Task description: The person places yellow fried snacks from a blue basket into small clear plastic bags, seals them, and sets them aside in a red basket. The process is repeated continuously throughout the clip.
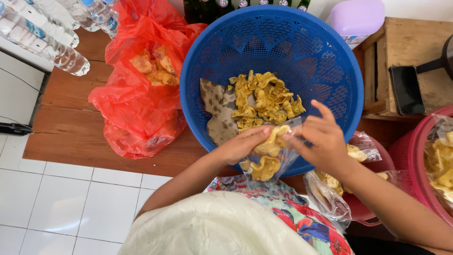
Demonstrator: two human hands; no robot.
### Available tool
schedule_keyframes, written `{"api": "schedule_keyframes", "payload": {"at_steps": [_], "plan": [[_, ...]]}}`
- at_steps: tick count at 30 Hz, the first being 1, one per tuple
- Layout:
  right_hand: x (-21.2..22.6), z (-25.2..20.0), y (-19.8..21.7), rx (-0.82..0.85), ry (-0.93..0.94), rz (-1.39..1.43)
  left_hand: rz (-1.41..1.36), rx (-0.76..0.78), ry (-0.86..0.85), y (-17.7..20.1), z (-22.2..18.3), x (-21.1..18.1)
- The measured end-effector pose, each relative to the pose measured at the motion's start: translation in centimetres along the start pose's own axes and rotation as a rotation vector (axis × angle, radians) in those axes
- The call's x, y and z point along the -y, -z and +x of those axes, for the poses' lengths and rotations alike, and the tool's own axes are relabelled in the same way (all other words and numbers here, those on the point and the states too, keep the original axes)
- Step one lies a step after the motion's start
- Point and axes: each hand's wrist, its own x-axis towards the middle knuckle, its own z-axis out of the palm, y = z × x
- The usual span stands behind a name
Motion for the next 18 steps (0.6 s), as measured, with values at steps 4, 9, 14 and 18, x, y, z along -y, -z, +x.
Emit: {"api": "schedule_keyframes", "payload": {"at_steps": [4,9,14,18], "plan": [[0.7,-0.4,-0.7,0.081,0.182,0.044,0.132,-0.014,-0.081,0.3,0.6,0.9],[0.9,-1.1,-1.3,0.161,0.122,0.032,0.752,-0.126,-0.201,-0.3,0.6,0.5],[0.1,-0.9,-0.7,0.178,-0.081,0.191,0.873,-0.293,-0.470,-2.3,1.0,-2.7],[-0.9,-0.5,1.4,0.364,-0.036,0.320,0.894,-0.351,-0.458,-3.5,1.1,-5.1]]}}
